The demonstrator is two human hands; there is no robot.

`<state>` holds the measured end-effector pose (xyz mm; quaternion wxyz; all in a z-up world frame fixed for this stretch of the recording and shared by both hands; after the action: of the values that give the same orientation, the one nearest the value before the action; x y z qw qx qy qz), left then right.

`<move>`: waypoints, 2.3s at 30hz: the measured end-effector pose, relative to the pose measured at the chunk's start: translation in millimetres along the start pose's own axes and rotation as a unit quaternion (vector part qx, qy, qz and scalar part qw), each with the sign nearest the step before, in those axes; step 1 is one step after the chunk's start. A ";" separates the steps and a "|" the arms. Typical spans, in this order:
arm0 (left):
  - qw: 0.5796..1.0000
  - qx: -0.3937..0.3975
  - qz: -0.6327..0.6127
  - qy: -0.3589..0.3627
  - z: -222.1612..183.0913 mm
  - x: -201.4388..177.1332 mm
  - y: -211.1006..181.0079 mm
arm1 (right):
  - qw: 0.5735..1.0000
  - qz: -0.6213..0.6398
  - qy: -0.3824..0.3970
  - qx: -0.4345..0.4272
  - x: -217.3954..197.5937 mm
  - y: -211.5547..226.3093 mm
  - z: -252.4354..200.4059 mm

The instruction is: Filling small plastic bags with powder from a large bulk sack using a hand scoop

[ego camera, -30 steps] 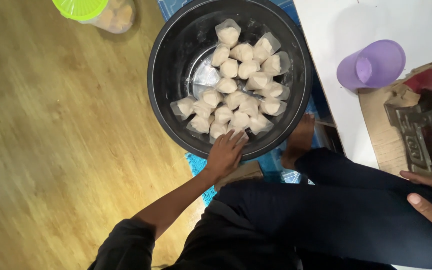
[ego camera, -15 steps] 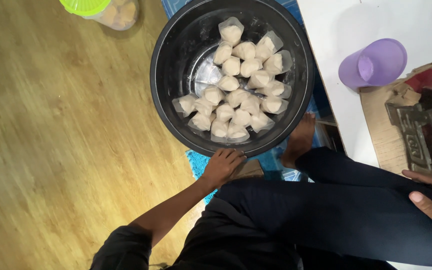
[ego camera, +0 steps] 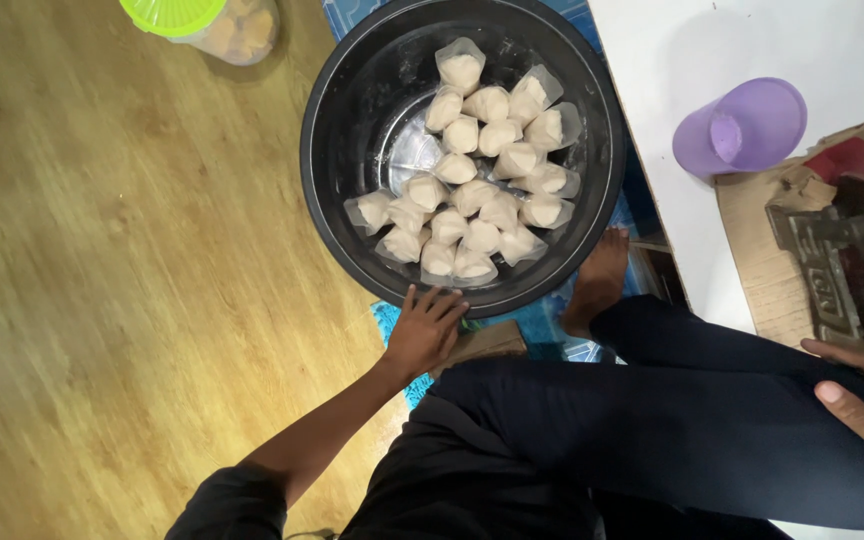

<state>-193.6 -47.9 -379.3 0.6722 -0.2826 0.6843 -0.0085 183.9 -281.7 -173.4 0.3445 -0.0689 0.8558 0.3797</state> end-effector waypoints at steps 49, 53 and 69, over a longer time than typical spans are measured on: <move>0.765 0.567 -0.031 0.302 183.7 -49.3 -494.5 | 0.797 -0.133 -0.500 0.311 136.9 -213.5 -154.7; 0.734 0.580 0.129 0.330 194.2 2.6 -436.6 | 0.783 -0.070 -0.405 0.466 139.1 -227.5 -156.2; 0.713 0.527 0.206 0.413 202.1 -39.0 -436.0 | 0.710 -0.122 -0.465 0.514 172.7 -267.2 -148.2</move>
<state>154.5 -324.2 -192.3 0.3474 0.2974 0.8196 -0.3451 75.5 -547.9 -374.9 0.7245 0.2007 0.6342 -0.1806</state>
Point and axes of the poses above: each hand's wrist, its own z-axis towards the middle knuckle, its own x-axis out of the palm, y = z × x, the point moved 6 cm from there along z, towards the middle knuckle, and after that the axes turned 3 degrees about y, right-handed, at the moved point
